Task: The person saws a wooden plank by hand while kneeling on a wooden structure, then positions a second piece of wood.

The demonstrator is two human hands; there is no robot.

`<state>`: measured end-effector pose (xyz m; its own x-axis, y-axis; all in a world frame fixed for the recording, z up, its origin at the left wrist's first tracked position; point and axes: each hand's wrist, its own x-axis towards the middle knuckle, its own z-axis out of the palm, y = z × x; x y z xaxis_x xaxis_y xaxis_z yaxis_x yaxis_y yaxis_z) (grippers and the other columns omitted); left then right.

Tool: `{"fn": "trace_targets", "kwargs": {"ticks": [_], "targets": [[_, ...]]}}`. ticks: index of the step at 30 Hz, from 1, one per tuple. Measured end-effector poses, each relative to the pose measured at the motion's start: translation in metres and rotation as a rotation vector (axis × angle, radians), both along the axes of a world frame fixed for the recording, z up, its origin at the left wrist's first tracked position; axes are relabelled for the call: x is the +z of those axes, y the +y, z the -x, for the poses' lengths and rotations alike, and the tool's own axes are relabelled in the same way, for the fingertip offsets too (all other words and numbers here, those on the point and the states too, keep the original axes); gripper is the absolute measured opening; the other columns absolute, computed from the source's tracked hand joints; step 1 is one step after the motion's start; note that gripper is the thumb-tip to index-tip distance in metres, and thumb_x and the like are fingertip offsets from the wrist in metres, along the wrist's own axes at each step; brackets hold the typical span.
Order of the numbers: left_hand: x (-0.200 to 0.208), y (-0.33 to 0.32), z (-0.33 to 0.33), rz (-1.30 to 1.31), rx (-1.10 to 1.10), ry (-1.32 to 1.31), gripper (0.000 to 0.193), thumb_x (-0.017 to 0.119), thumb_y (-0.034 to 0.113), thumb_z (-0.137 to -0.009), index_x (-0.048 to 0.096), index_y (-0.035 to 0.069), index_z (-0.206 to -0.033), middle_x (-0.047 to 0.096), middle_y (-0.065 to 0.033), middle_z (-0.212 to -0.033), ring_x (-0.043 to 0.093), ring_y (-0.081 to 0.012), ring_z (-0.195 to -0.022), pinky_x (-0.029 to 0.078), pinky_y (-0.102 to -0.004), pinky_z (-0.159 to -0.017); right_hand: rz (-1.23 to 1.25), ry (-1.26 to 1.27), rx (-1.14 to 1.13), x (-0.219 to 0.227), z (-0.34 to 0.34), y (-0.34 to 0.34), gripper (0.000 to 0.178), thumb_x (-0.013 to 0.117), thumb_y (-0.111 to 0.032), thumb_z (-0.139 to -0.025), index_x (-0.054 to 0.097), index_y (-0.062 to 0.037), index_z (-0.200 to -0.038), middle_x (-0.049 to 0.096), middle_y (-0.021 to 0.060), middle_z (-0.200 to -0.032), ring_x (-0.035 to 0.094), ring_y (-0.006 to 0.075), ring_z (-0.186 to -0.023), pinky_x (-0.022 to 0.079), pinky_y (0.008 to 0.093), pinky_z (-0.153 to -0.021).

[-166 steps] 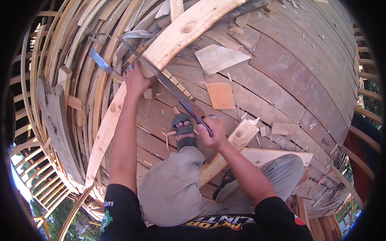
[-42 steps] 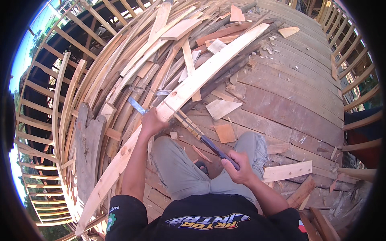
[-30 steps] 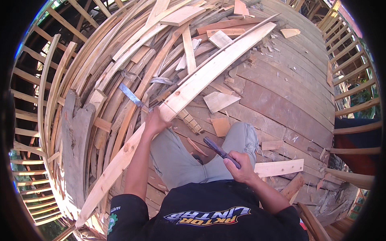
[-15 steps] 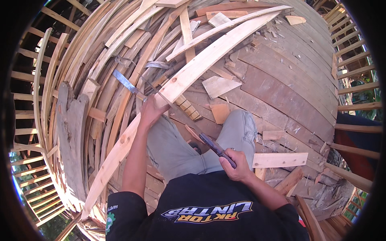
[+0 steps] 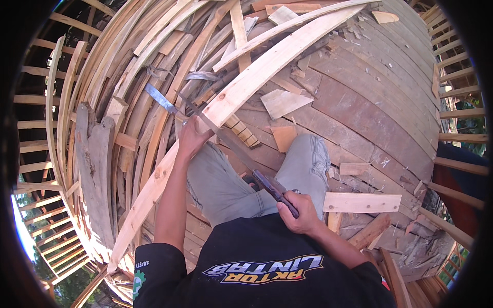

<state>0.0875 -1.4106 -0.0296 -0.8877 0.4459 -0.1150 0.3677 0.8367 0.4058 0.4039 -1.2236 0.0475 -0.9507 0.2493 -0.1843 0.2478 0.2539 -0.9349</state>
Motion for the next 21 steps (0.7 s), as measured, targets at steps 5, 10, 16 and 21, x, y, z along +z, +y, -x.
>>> {"fn": "trace_targets", "kwargs": {"ticks": [5, 10, 16, 21], "targets": [[-0.005, -0.002, 0.003, -0.021, 0.001, 0.022, 0.080, 0.072, 0.051, -0.063, 0.053, -0.005, -0.117, 0.064, -0.0267, -0.105, 0.058, -0.0399, -0.102, 0.041, -0.0450, -0.090, -0.011, -0.013, 0.029, 0.012, 0.002, 0.004, 0.022, 0.061, -0.014, -0.084, 0.050, -0.0033, -0.068, 0.045, 0.0101, -0.049, 0.050, 0.0257, -0.042, 0.039, 0.0353, -0.045], [-0.005, -0.001, 0.004, -0.034, 0.001, 0.015, 0.079, 0.072, 0.051, -0.062, 0.054, -0.004, -0.115, 0.064, -0.0271, -0.104, 0.059, -0.0398, -0.101, 0.042, -0.0451, -0.089, -0.029, -0.069, 0.037, 0.015, -0.015, 0.010, 0.022, 0.060, -0.013, -0.084, 0.049, -0.0033, -0.067, 0.044, 0.0103, -0.049, 0.050, 0.0268, -0.042, 0.039, 0.0354, -0.045], [0.005, 0.003, 0.003, -0.021, 0.025, -0.069, 0.080, 0.072, 0.051, -0.062, 0.054, -0.004, -0.116, 0.063, -0.0276, -0.105, 0.059, -0.0399, -0.103, 0.041, -0.0455, -0.091, -0.058, -0.074, 0.037, 0.031, -0.044, 0.021, 0.023, 0.060, -0.012, -0.083, 0.048, -0.0028, -0.065, 0.044, 0.0103, -0.049, 0.048, 0.0244, -0.041, 0.038, 0.0352, -0.044], [-0.004, -0.001, 0.003, -0.034, 0.006, -0.028, 0.085, 0.072, 0.051, -0.062, 0.051, -0.005, -0.122, 0.062, -0.0287, -0.108, 0.058, -0.0407, -0.103, 0.041, -0.0466, -0.091, -0.057, -0.079, 0.024, 0.039, -0.047, 0.014, 0.023, 0.060, -0.011, -0.083, 0.047, -0.0026, -0.065, 0.043, 0.0100, -0.050, 0.047, 0.0235, -0.041, 0.037, 0.0352, -0.044]]}}
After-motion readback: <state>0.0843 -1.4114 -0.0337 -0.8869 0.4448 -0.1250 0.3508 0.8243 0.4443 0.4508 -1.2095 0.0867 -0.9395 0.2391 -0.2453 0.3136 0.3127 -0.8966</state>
